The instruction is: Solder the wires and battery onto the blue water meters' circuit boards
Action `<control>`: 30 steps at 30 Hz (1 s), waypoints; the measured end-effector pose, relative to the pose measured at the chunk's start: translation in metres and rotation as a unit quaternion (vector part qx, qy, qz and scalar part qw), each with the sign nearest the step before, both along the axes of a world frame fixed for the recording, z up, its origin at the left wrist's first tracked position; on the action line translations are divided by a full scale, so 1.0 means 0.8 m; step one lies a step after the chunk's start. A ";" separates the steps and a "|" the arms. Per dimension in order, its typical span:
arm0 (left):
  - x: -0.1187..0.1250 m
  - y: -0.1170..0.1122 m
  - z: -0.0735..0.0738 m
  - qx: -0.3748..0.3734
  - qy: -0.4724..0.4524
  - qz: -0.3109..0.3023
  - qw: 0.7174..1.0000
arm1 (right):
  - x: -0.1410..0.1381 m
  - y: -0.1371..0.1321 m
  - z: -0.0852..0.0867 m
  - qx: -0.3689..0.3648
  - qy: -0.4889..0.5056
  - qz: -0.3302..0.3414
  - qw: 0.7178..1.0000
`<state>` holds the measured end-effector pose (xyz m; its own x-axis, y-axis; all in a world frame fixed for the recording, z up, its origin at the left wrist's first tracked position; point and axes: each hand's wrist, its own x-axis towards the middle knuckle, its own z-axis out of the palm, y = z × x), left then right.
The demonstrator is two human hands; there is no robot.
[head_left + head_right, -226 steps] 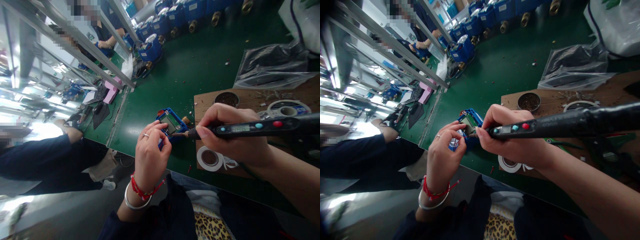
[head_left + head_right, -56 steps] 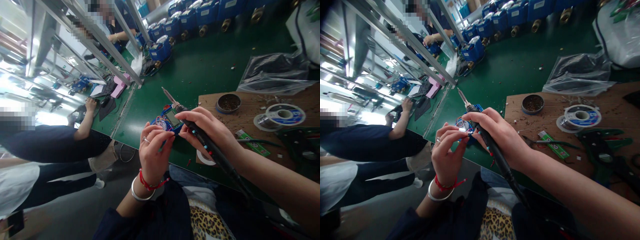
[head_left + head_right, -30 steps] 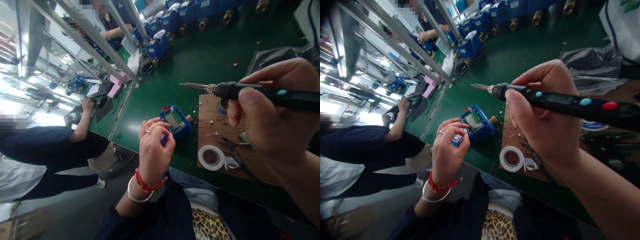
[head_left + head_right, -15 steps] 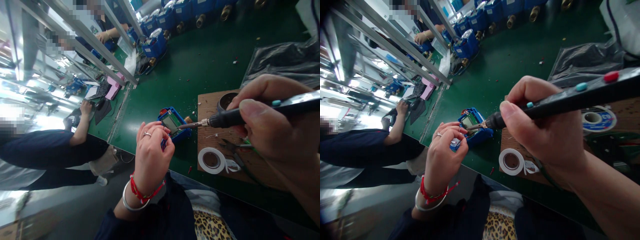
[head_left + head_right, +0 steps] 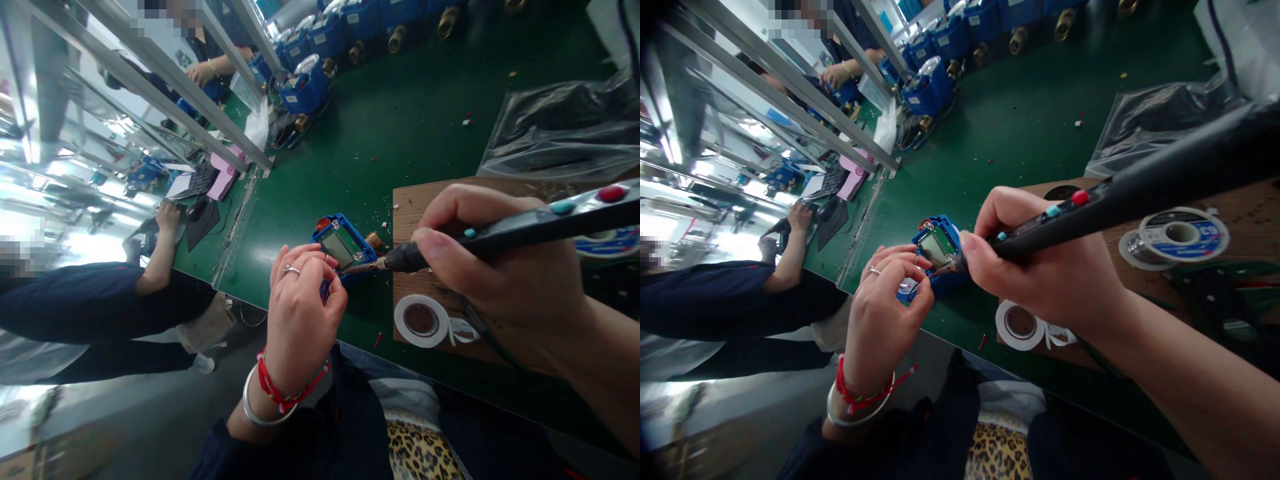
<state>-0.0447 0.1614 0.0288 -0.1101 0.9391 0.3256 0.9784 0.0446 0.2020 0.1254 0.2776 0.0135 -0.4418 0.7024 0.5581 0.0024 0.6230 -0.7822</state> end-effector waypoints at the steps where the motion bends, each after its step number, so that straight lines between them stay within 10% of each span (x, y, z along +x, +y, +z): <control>1: 0.000 0.000 0.000 -0.001 -0.001 -0.001 1.000 | 0.000 0.000 0.000 0.001 -0.002 0.003 1.000; 30: 0.001 0.000 0.001 -0.012 0.001 0.014 1.000 | -0.004 -0.002 -0.002 -0.015 -0.016 0.018 1.000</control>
<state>-0.0437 0.1615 0.0298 -0.1355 0.9431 0.3035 0.9770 0.0764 0.1989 0.1219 0.2763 0.0116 -0.4853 0.7012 0.5223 0.0058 0.6000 -0.8000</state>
